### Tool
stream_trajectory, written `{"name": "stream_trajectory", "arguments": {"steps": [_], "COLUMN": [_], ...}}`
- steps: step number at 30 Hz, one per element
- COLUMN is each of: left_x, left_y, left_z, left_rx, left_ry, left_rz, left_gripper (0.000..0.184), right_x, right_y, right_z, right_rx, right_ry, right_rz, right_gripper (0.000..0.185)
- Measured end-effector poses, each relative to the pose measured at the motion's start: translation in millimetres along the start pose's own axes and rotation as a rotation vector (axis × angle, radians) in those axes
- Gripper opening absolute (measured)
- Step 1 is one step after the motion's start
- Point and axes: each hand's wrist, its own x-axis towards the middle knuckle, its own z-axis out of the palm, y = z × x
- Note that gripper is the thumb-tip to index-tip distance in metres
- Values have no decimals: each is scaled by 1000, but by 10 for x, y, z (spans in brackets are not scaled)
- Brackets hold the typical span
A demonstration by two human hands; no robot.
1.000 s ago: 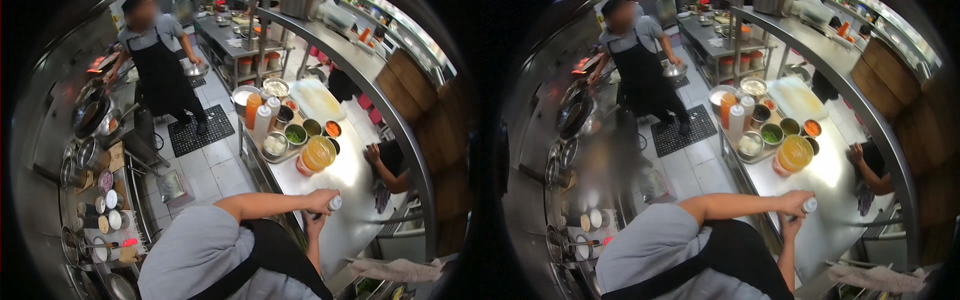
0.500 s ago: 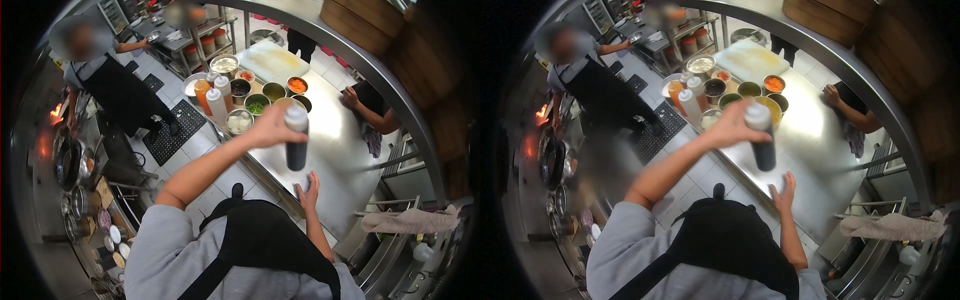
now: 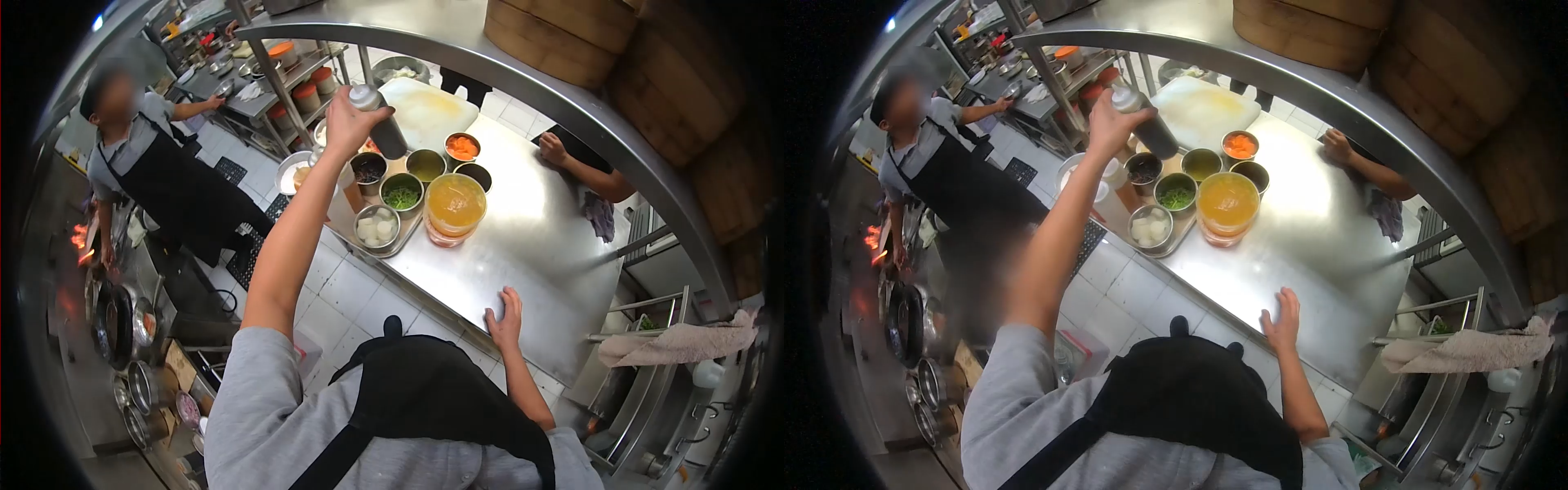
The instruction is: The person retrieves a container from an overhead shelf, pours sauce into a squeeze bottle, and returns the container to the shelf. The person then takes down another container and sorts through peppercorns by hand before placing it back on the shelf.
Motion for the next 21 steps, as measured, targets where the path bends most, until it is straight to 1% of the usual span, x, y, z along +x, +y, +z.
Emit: {"name": "stream_trajectory", "arguments": {"steps": [4, 5, 7, 8, 11, 12, 13, 15, 17, 18, 20, 21], "left_x": [323, 386, 531, 555, 545, 585, 650, 594, 423, 370, 341, 358], "left_y": [-544, -730, -1080, -1114, -1178, -1432, -1869, -1988, -1414, -1415, -1356, -1484], "left_z": [512, 685, 1012, 1069, 1245, 1449, 1788, 1877, 1543, 1556, 1539, 1652], "left_rx": [-65, -79, 26, 79, 118, 124, 130, 147, 176, 178, 195, 214], "left_ry": [-87, -74, -106, -122, -206, -213, -221, -246, -284, -235, -295, -327], "left_rz": [-21, -7, 65, 102, 0, 53, 106, 97, -33, -8, -69, -63], "left_gripper": [69, 71, 75, 76, 80, 82, 83, 85, 85, 85, 85, 86], "right_x": [0, 5, 10, 15, 26, 29, 31, 39, 49, 59, 75, 71], "right_y": [4, -3, -36, -35, -14, -22, -33, -42, -68, -93, -123, -106], "right_z": [14, 20, 17, 22, 41, 43, 42, 42, 32, 30, 34, 45], "right_rx": [-12, -12, -23, -28, -58, -58, -58, -62, -67, -79, -101, -95], "right_ry": [27, 29, 25, 22, 35, 39, 42, 38, 16, 14, 9, 9], "right_rz": [8, 8, 21, 27, 7, 8, 10, 17, 31, 37, 48, 44], "right_gripper": [46, 45, 44, 44, 45, 44, 44, 44, 43, 43, 43, 43]}}
